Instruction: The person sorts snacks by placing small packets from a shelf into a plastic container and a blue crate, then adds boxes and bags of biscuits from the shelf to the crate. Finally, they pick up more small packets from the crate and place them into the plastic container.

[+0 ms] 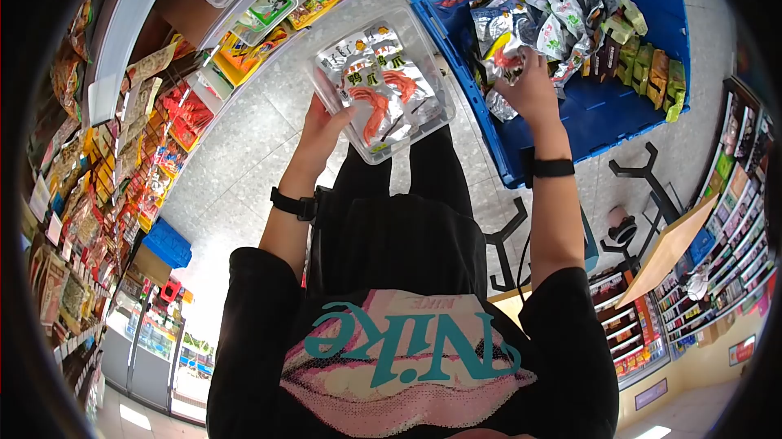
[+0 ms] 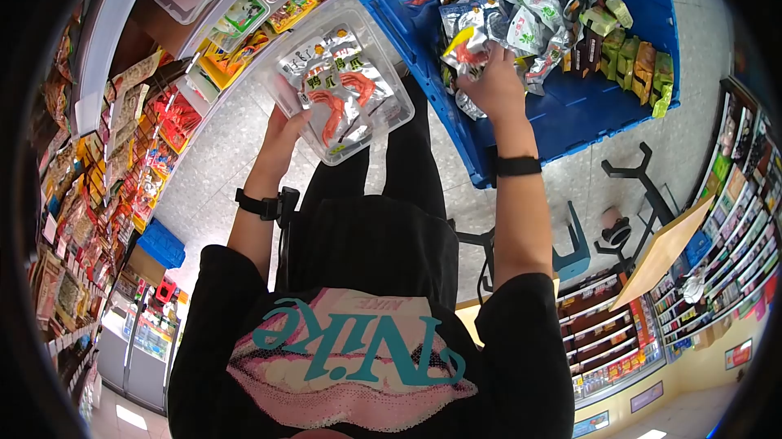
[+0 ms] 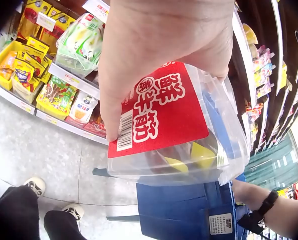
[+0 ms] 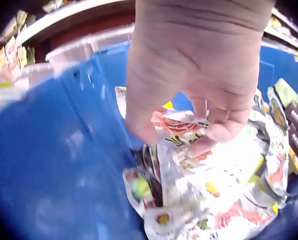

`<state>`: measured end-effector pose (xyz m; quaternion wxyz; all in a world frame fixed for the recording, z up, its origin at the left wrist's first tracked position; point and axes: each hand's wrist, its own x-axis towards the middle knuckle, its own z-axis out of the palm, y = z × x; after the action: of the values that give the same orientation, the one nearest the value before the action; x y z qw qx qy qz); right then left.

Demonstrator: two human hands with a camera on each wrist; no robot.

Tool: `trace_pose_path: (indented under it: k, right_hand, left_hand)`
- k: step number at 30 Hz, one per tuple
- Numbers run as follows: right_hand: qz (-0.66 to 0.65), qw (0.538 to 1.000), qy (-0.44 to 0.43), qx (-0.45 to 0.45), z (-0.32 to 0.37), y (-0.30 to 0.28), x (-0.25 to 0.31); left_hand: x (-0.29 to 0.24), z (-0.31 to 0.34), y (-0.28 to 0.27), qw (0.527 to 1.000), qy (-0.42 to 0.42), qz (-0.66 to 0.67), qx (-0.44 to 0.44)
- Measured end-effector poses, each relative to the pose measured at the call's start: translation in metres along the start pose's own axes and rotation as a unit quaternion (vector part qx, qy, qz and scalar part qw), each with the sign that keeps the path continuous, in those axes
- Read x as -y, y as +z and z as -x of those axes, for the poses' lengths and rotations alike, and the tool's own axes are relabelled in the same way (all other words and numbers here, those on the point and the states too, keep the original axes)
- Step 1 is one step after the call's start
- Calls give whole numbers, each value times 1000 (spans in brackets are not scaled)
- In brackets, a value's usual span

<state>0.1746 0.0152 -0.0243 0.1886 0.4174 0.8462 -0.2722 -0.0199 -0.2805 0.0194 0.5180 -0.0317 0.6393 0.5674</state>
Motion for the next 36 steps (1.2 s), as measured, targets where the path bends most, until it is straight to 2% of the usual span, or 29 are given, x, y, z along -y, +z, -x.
trace_pose_path:
  k: [1,2,4,5,7,9,11,13,16,17,19,20,24,26,27,29,36]
  right_hand:
    - [-81,994,-53,-54,4,-10,12]
    - [-80,994,-53,-54,11,-21,24]
    - [-238,956,-146,-95,34,-54,71]
    - [-237,956,-146,-96,41,-65,86]
    - [-266,922,-266,-94,53,-76,112]
    - [-249,910,-327,-60,60,-70,127]
    - [-144,888,-431,-70,63,-62,142]
    - [-66,893,-445,-1,69,-48,152]
    - [-8,887,-461,11,73,-23,156]
    - [-8,887,-461,11,72,-18,156]
    - [53,878,-473,-50,67,-12,152]
    - [62,884,-461,-53,67,-10,150]
    - [32,888,-459,-12,68,-11,145]
    - [-34,907,-418,21,76,-12,147]
    - [-34,907,-419,21,81,-10,149]
    - [-107,924,-368,13,92,-4,154]
    - [-91,948,-304,-9,106,25,160]
  left_hand:
    - [0,0,-1,1000,-1,-7,3]
    - [0,0,-1,1000,0,-7,3]
    - [0,1,-2,1000,-6,-2,0]
    - [-1,1,-1,1000,-5,-1,1]
    - [-4,2,-2,1000,6,-10,8]
    - [-1,3,-4,1000,7,-7,1]
    - [2,2,-8,1000,8,-5,-6]
    - [3,1,-13,1000,4,-6,24]
    - [5,4,-19,999,5,-23,42]
    - [5,5,-22,999,5,-23,41]
    - [2,8,-22,996,28,-56,69]
    - [0,10,-22,996,9,-60,66]
    - [6,10,-25,996,16,-56,67]
    - [10,9,-27,996,18,-66,64]
    - [10,9,-27,996,19,-66,63]
    - [11,8,-28,996,20,-52,73]
    - [8,6,-33,994,12,-83,68]
